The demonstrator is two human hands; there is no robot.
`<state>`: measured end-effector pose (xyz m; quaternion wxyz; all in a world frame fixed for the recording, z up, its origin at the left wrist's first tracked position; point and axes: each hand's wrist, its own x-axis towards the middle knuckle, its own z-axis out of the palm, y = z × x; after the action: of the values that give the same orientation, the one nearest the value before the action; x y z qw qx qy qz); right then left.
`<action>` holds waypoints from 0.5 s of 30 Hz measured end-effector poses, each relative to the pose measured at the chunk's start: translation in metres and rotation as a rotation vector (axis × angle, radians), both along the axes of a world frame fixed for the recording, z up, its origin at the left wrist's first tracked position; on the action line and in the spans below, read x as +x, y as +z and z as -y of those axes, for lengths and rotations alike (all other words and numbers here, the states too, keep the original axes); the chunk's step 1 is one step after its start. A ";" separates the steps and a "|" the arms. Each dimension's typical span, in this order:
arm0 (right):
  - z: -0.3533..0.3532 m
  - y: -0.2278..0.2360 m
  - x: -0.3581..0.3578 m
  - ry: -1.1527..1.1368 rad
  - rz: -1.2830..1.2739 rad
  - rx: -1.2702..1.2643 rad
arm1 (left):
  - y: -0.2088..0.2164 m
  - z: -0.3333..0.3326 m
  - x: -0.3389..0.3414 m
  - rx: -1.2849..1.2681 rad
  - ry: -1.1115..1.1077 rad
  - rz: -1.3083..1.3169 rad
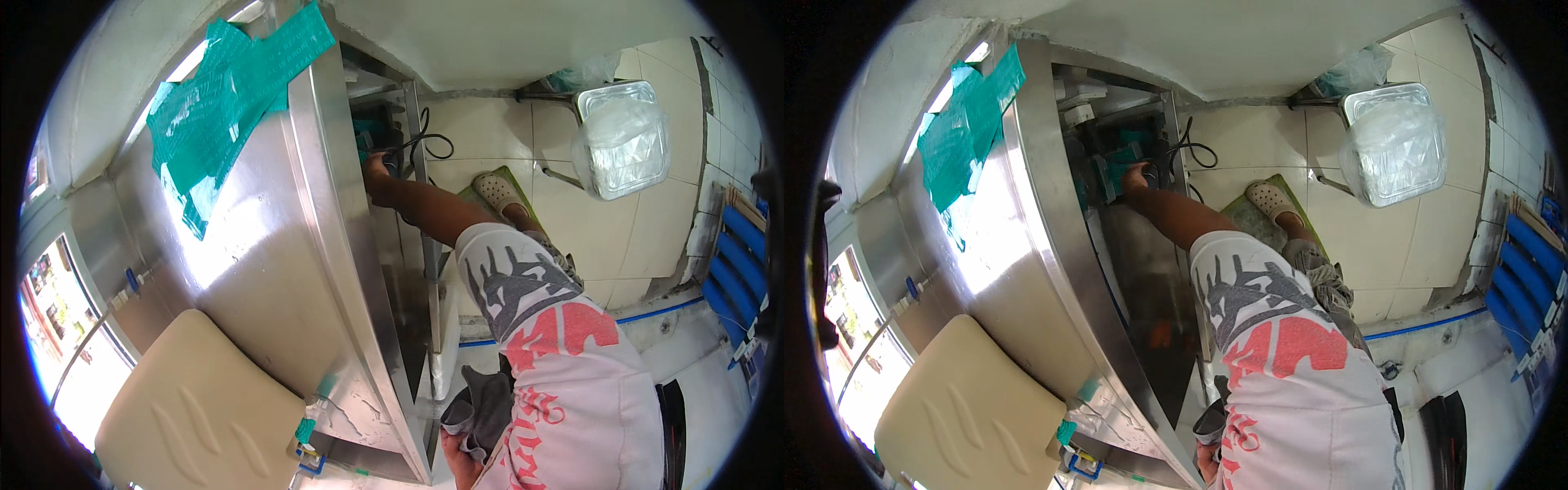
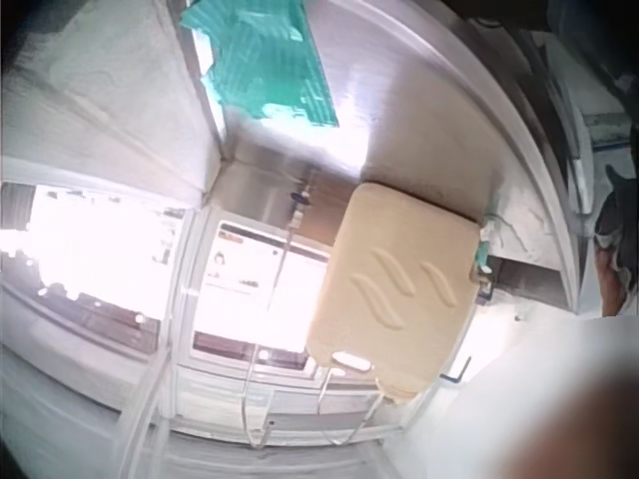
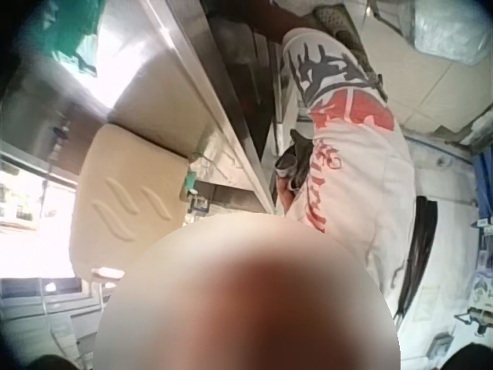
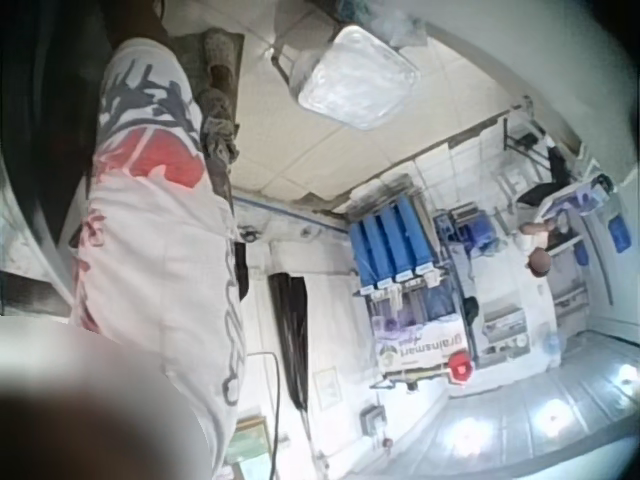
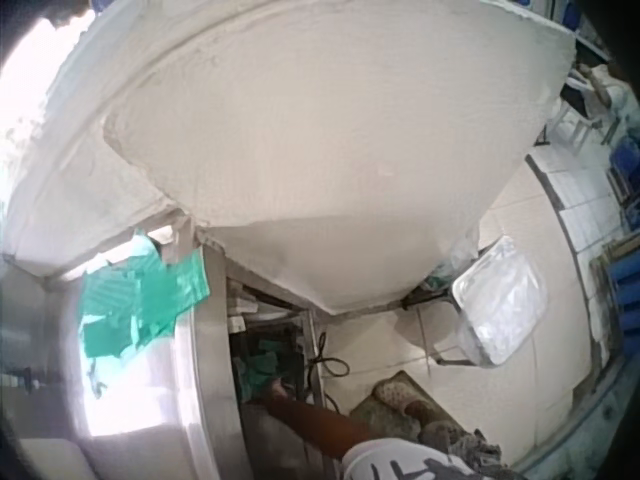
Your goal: The person wipes a large beige plastic container with a cloth, then uses a heat gun to soften and attach green plastic pieces to the container's spout and base. The person repeatedly wipes the container and the surrounding stainless steel counter while another person stands nearby.
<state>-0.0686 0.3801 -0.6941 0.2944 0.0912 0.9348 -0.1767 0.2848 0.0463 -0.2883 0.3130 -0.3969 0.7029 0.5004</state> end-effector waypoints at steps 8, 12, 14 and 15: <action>0.013 -0.002 -0.017 -0.353 -0.287 -0.313 | -0.013 0.003 0.000 -0.118 -0.310 -0.062; 0.016 0.010 -0.028 -0.371 -0.259 -0.261 | -0.009 0.015 0.002 -0.189 -0.601 -0.204; 0.012 0.008 -0.025 -0.263 -0.197 -0.175 | -0.012 0.021 0.001 -0.178 -0.614 -0.202; 0.010 0.004 -0.023 -0.198 -0.168 -0.152 | -0.016 0.024 0.000 -0.083 -0.349 -0.073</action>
<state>-0.0915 0.3702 -0.6900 0.2026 0.1451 0.9264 -0.2822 0.2844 0.0225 -0.3043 0.3528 -0.2631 0.7921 0.4229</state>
